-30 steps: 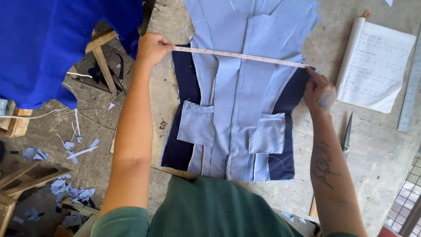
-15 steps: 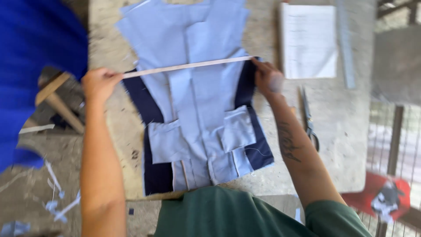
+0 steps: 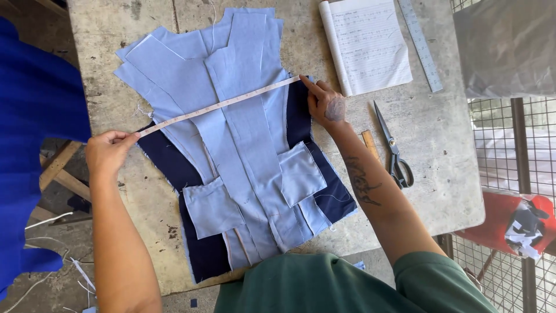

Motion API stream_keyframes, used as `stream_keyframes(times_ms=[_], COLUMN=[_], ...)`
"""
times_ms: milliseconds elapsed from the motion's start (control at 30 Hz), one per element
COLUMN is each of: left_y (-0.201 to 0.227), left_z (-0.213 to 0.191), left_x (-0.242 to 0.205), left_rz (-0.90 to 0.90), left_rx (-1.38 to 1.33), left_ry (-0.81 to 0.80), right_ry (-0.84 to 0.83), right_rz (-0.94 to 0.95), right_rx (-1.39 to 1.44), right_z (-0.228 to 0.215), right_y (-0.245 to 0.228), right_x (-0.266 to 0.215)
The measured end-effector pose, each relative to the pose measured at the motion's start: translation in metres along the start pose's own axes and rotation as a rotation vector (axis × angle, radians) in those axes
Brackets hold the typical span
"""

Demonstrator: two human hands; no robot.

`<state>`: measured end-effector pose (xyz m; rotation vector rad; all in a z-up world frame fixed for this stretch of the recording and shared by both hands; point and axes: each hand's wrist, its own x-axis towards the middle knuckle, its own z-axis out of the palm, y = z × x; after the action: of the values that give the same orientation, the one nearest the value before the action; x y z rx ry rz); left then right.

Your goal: The person measures a light blue fabric garment laid on a dark blue base using a flexible measuring tape and a red marking tool. They mark several points on the fabric, then use a metal ruler to draw straight lines along the marked measurements.

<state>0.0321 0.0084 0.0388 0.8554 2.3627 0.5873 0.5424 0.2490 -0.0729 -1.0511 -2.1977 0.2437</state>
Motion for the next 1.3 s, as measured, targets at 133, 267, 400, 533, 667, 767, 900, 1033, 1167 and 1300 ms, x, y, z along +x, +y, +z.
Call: stream_keyframes(times_ms=[133, 267, 400, 533, 667, 767, 900, 1033, 1167, 1300], left_y=[-0.003, -0.003, -0.019, -0.073, -0.079, -0.077, -0.067, -0.068, -0.068, -0.053], left_z=[0.001, 0.003, 0.008, 0.03, 0.039, 0.042, 0.048, 0.061, 0.064, 0.06], left_x=[0.002, 0.004, 0.022, 0.054, 0.063, 0.06, 0.061, 0.074, 0.082, 0.07], left_rz=[-0.012, 0.001, 0.027, 0.162, 0.158, 0.153, 0.067, 0.03, -0.013, 0.02], left_rx=[-0.02, -0.027, 0.055, 0.09, 0.121, 0.054, -0.026, -0.048, -0.018, -0.052], left_ry=[0.002, 0.006, 0.026, 0.14, 0.184, 0.241, 0.215, 0.246, 0.245, 0.231], right_ry=[-0.061, -0.057, -0.089, -0.16, -0.186, -0.221, -0.251, -0.335, -0.364, -0.038], right_rz=[0.003, 0.007, 0.054, 0.14, 0.113, 0.102, 0.222, 0.387, 0.606, 0.704], right_rx=[-0.03, 0.001, -0.039, -0.155, -0.139, -0.11, -0.111, -0.038, 0.263, 0.424], right_z=[0.004, 0.003, -0.004, -0.001, 0.001, 0.002, -0.001, -0.004, -0.023, -0.032], right_y=[0.007, 0.005, 0.0, 0.003, 0.011, 0.01, 0.011, 0.013, -0.014, -0.065], right_x=[-0.002, 0.001, 0.007, 0.008, 0.01, 0.014, 0.015, 0.022, 0.044, 0.071])
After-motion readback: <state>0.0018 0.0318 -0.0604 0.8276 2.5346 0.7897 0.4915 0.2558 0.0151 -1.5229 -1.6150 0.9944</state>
